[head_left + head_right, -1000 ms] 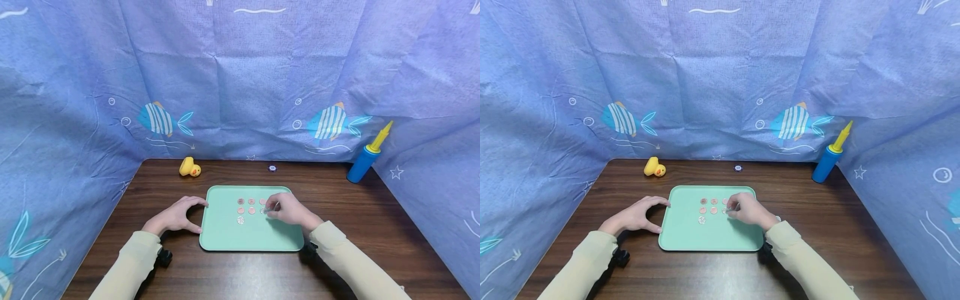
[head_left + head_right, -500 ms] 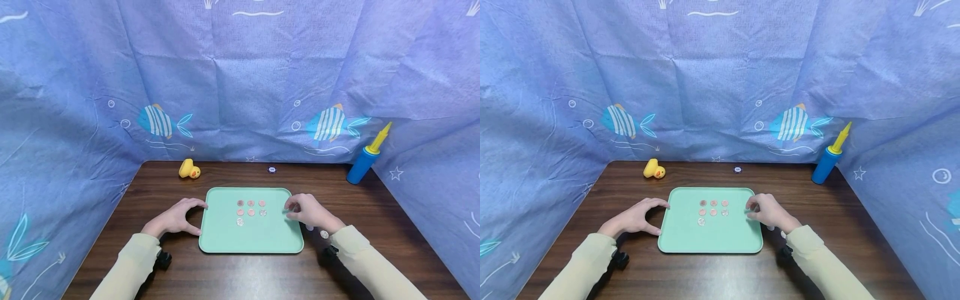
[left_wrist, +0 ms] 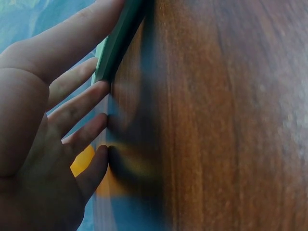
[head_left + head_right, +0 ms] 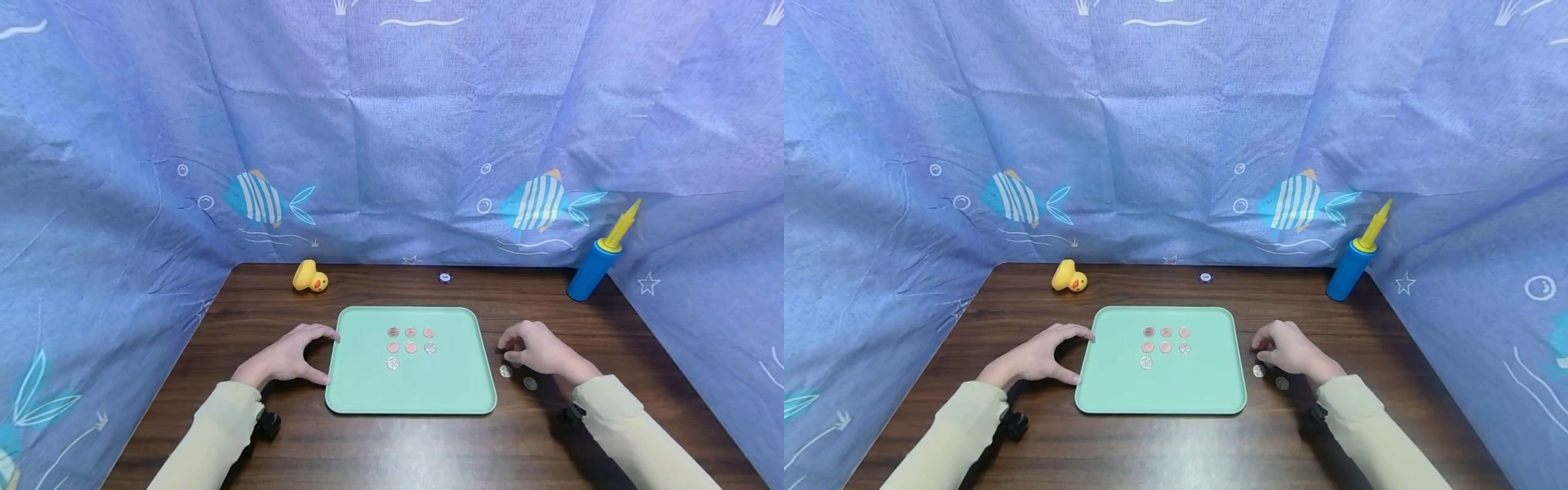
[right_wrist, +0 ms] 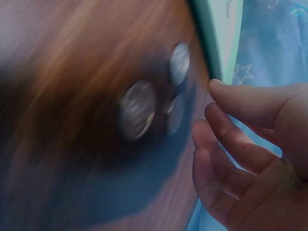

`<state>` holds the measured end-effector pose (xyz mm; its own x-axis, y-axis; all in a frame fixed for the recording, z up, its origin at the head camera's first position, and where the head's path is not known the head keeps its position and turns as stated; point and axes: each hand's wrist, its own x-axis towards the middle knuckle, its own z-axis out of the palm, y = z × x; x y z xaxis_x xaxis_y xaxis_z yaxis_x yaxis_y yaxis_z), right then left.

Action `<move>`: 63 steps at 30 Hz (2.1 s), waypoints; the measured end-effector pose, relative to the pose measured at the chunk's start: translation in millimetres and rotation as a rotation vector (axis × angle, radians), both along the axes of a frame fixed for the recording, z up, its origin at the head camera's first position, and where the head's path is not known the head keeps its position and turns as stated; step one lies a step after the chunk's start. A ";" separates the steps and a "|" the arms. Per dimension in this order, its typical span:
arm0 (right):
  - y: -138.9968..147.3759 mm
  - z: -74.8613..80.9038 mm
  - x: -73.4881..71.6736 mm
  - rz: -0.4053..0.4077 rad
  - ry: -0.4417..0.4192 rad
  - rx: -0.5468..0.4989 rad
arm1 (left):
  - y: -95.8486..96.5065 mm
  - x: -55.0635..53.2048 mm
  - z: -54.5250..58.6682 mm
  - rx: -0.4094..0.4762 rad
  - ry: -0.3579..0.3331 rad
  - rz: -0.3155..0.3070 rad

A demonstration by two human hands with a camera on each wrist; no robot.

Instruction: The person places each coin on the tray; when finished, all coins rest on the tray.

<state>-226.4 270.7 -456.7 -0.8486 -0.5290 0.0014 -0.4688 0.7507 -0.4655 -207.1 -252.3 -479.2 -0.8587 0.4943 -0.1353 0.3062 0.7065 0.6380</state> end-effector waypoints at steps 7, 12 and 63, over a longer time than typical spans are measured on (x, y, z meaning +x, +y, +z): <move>15.6 -5.6 1.6 0.027 -0.028 0.024 | -0.7 -0.5 -0.5 0.002 0.002 0.004; 17.4 -7.5 0.8 0.004 -0.039 0.031 | -1.5 -1.4 -1.6 0.003 0.004 -0.003; 20.2 -11.9 -2.5 -0.031 -0.052 0.037 | -1.2 -2.8 -4.5 0.002 0.019 -0.011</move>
<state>-228.9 290.8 -468.6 -0.8631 -0.5012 -0.0624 -0.4206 0.7816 -0.4606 -209.8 -253.5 -483.7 -0.8555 0.5041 -0.1181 0.3260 0.7016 0.6336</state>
